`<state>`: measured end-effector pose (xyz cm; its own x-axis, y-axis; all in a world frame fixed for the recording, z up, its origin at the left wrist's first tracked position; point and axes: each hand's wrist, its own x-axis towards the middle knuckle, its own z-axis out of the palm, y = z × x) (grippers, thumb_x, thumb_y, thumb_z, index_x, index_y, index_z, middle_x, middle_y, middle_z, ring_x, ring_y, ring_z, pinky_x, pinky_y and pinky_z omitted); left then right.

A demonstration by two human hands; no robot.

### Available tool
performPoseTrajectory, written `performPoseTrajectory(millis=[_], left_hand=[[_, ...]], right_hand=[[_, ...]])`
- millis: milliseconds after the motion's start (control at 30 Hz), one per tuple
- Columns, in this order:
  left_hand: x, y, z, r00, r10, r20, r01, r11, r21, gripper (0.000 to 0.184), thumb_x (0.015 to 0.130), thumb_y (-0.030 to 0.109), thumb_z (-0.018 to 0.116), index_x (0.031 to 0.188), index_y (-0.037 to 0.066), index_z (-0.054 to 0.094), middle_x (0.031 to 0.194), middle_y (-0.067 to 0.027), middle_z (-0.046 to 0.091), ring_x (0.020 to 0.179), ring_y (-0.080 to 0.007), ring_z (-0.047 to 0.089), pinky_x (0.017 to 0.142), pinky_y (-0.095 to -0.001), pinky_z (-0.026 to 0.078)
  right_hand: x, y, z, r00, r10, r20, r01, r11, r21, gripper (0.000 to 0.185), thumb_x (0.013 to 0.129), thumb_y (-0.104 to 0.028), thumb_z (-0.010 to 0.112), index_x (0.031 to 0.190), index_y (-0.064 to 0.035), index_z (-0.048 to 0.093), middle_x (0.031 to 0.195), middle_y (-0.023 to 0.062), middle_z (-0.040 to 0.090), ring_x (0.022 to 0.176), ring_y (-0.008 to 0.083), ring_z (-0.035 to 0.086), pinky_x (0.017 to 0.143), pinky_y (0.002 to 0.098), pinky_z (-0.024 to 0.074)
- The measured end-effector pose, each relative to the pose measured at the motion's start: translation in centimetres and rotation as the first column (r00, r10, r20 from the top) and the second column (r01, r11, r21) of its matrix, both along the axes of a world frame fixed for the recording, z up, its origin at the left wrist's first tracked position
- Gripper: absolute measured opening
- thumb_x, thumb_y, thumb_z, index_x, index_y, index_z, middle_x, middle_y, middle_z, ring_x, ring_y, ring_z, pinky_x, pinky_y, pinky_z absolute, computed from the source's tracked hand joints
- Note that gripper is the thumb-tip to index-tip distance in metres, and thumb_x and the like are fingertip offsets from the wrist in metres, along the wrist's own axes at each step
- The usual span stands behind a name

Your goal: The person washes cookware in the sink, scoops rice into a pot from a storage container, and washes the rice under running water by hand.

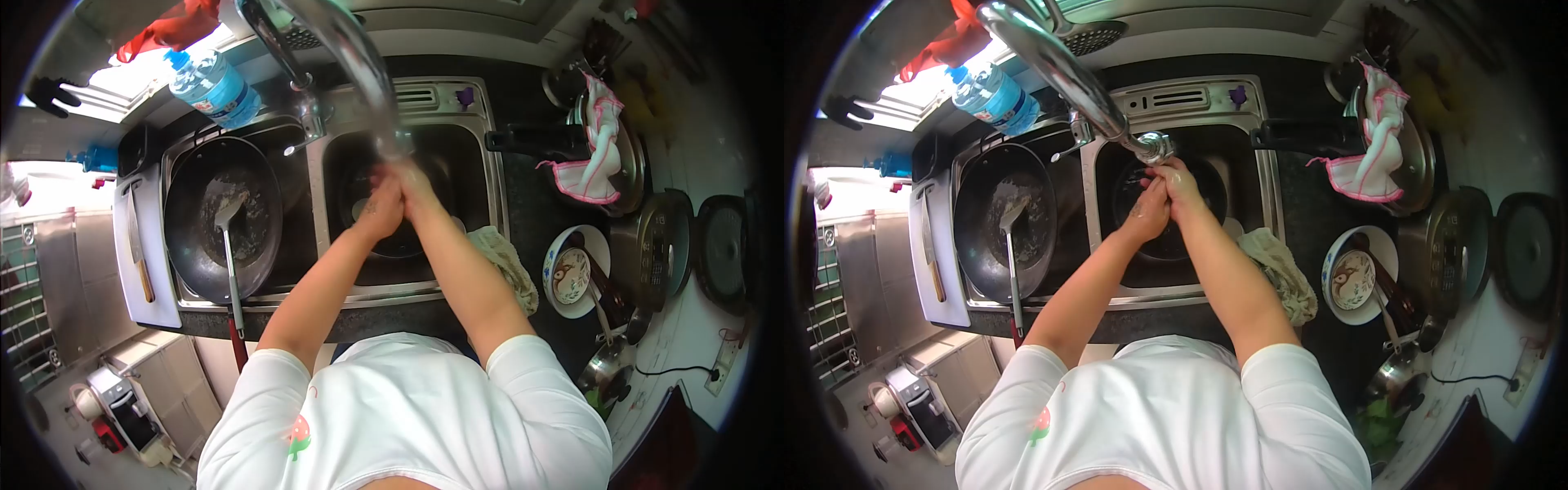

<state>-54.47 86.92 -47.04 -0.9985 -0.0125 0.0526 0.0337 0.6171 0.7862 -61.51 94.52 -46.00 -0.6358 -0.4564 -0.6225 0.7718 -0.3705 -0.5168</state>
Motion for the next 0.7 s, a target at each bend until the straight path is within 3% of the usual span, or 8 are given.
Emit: performPoseTrajectory(millis=[133,233,267,333,433,533,633,700], left_hand=[[0.1,-1.7,-1.7,0.975,-0.163,0.151,0.189,0.965,-0.180,0.046,0.075,-0.001,0.048,0.121,0.001,0.046,0.120,-0.0253,0.047,0.111,-0.0394,0.046,0.090,-0.0382,0.040],[1.6,-0.9,-0.1,0.954,0.170,0.247,-0.202,0.973,0.110,0.046,0.075,0.001,0.052,0.121,0.003,0.048,0.121,-0.0230,0.050,0.108,-0.0338,0.051,0.091,-0.0356,0.041],[1.7,-1.4,-1.0,0.866,0.243,0.437,-0.431,0.805,0.407,0.047,0.074,0.003,0.055,0.120,0.003,0.050,0.123,-0.0189,0.048,0.109,-0.0281,0.051,0.093,-0.0335,0.040],[4.3,-0.6,-1.0,0.800,0.501,0.329,-0.585,0.772,0.247,0.048,0.073,0.005,0.057,0.121,0.003,0.049,0.125,-0.0171,0.044,0.112,-0.0276,0.048,0.095,-0.0337,0.039],[8.9,1.1,-0.3,0.730,0.606,0.317,-0.671,0.725,0.159,0.063,0.071,0.008,0.060,0.128,-0.001,0.036,0.135,-0.0213,0.028,0.123,-0.0371,0.033,0.105,-0.0376,0.027],[10.3,2.4,0.3,0.606,0.669,0.430,-0.763,0.642,0.077,0.067,0.074,0.010,0.064,0.131,-0.001,0.030,0.125,-0.0189,0.040,0.109,-0.0321,0.046,0.088,-0.0385,0.043],[8.8,1.3,-0.8,0.365,0.375,0.852,-0.930,0.186,0.317,0.059,0.078,0.015,0.065,0.125,0.000,0.034,0.107,-0.0138,0.052,0.079,-0.0244,0.059,0.055,-0.0333,0.054],[8.2,1.0,-2.5,0.369,0.435,0.821,-0.928,0.220,0.301,0.047,0.076,0.011,0.065,0.115,0.000,0.041,0.102,-0.0145,0.054,0.071,-0.0247,0.059,0.051,-0.0336,0.054]], right_hand=[[3.6,-1.1,-1.6,0.985,-0.010,-0.175,0.039,0.986,0.165,0.035,0.080,-0.010,0.058,0.113,-0.0067,0.048,0.099,0.0085,0.057,0.088,0.0239,0.059,0.079,0.0366,0.0479],[0.1,1.2,-0.9,0.858,0.488,-0.162,-0.354,0.789,0.503,0.036,0.081,-0.016,0.058,0.115,-0.0078,0.049,0.116,0.0097,0.053,0.102,0.0258,0.055,0.088,0.0380,0.0440],[-0.4,1.7,-1.9,0.688,0.703,-0.181,-0.369,0.554,0.747,0.034,0.081,-0.018,0.058,0.113,-0.0079,0.051,0.117,0.0100,0.053,0.104,0.0264,0.055,0.088,0.0384,0.0439],[0.1,2.3,-5.6,0.267,0.963,0.035,-0.115,-0.005,0.993,0.031,0.081,-0.020,0.058,0.109,-0.0079,0.056,0.119,0.0106,0.055,0.106,0.0275,0.054,0.089,0.0391,0.0436],[4.6,3.8,-9.9,-0.049,0.986,0.160,0.243,-0.144,0.959,0.024,0.080,-0.020,0.057,0.100,-0.0090,0.061,0.107,0.0121,0.063,0.099,0.0288,0.060,0.086,0.0402,0.0463],[4.0,2.8,-7.8,0.063,0.987,0.151,-0.148,-0.140,0.979,0.027,0.082,-0.021,0.053,0.106,-0.0122,0.061,0.106,0.0145,0.062,0.097,0.0327,0.060,0.080,0.0423,0.0487],[1.4,4.2,-2.9,0.292,0.955,-0.044,-0.031,0.055,0.998,0.019,0.079,-0.019,0.056,0.096,-0.0124,0.062,0.098,0.0138,0.065,0.092,0.0330,0.061,0.077,0.0435,0.0490],[0.1,6.4,1.4,0.383,0.919,-0.088,0.010,0.091,0.996,0.019,0.080,-0.021,0.056,0.096,-0.0117,0.062,0.097,0.0138,0.064,0.092,0.0336,0.060,0.077,0.0433,0.0484]])
